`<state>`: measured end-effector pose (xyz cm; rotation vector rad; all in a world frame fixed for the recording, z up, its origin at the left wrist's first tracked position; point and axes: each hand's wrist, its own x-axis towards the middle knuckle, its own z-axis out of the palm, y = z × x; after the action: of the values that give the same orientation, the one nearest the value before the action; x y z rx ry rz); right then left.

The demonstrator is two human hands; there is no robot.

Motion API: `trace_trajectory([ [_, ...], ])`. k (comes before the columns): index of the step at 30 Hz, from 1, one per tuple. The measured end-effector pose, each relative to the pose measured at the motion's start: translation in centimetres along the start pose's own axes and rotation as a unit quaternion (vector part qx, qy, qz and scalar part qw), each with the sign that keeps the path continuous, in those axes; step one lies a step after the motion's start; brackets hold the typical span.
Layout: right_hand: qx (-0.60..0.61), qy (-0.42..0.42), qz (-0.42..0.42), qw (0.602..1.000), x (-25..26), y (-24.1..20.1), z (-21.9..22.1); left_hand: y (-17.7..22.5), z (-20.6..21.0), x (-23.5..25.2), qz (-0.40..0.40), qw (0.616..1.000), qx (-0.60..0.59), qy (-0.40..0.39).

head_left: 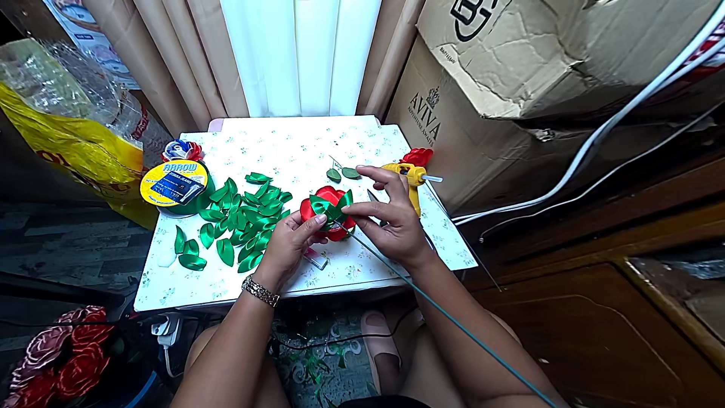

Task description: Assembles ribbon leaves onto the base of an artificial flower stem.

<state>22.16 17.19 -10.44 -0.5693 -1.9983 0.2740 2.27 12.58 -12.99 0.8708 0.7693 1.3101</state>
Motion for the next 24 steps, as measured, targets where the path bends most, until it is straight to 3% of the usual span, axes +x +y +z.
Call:
trace_trajectory([
  [24, -0.061, -0.052, -0.042, 0.996, 0.04, 0.29, -0.28, 0.03, -0.12, 0.08, -0.006, 0.999, 0.043, -0.011],
])
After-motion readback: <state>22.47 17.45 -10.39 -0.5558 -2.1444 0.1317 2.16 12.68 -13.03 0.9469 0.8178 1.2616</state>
